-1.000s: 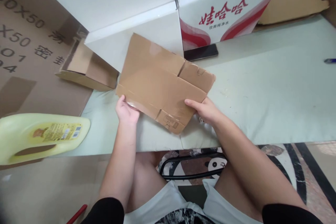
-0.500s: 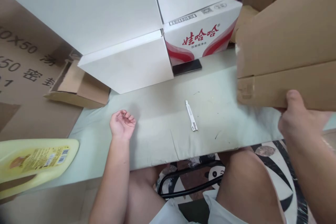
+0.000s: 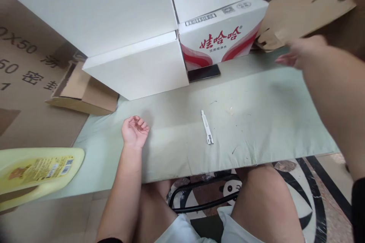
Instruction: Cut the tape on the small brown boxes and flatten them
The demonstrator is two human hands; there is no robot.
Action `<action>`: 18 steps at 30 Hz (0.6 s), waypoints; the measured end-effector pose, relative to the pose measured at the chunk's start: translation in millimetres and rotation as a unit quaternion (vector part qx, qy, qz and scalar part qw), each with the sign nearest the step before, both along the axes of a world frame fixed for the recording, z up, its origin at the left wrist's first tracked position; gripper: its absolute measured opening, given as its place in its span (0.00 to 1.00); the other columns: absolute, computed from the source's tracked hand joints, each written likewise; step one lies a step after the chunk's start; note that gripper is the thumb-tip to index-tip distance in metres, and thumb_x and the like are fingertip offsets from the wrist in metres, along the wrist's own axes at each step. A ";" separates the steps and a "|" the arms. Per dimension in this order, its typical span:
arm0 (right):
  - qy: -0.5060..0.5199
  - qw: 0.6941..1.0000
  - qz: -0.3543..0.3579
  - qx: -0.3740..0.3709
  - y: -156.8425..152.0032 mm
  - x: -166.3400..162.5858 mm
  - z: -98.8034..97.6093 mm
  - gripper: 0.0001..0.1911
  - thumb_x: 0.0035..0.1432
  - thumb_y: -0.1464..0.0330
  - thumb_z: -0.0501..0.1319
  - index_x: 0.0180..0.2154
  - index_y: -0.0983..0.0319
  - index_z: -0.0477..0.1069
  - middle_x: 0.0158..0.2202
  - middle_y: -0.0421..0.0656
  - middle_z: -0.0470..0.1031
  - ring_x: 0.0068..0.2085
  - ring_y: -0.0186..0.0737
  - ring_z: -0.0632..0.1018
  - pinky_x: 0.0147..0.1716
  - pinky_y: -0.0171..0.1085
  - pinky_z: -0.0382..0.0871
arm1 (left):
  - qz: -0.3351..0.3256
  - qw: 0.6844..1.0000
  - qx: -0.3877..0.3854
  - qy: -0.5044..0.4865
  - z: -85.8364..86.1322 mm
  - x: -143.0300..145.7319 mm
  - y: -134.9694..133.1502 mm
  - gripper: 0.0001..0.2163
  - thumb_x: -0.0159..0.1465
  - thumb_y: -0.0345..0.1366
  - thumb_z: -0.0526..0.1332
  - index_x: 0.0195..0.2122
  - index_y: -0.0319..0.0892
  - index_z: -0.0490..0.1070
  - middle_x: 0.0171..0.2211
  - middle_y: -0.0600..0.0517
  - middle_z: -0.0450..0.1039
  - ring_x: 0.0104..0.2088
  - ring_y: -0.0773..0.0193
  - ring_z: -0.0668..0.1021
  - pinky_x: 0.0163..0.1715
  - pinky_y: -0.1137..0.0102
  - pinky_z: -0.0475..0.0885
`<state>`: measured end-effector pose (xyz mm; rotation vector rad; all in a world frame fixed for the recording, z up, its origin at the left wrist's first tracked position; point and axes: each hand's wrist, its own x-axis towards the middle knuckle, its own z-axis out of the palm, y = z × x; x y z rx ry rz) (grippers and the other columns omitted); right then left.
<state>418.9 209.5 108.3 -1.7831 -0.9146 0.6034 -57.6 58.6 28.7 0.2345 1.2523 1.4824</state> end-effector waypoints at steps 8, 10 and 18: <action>0.051 0.972 0.220 -0.068 -136.1 -154.0 -89.2 0.05 0.59 0.64 0.63 0.36 0.59 0.73 0.26 0.42 0.77 0.25 0.38 0.76 0.26 0.38 0.69 | 0.012 1.000 0.014 0.024 -4.2 -13.5 -8.6 0.10 0.60 0.39 0.60 0.24 0.43 0.65 0.17 0.60 0.58 0.15 0.72 0.64 0.17 0.76 0.58; 0.010 0.965 0.260 -0.045 -161.3 -182.2 -107.1 0.07 0.55 0.62 0.63 0.34 0.57 0.73 0.23 0.40 0.74 0.25 0.40 0.75 0.28 0.40 0.68 | 0.028 0.998 0.018 0.050 -7.6 -18.1 -10.8 0.10 0.61 0.39 0.60 0.24 0.43 0.65 0.17 0.59 0.59 0.15 0.72 0.64 0.17 0.75 0.58; -0.128 0.941 0.314 -0.018 -172.1 -197.1 -139.1 0.11 0.56 0.59 0.57 0.37 0.56 0.71 0.25 0.42 0.76 0.26 0.43 0.75 0.30 0.41 0.65 | 0.176 0.954 0.070 0.234 0.3 -66.4 0.2 0.06 0.67 0.24 0.61 0.33 0.38 0.72 0.28 0.56 0.71 0.29 0.73 0.74 0.29 0.79 0.67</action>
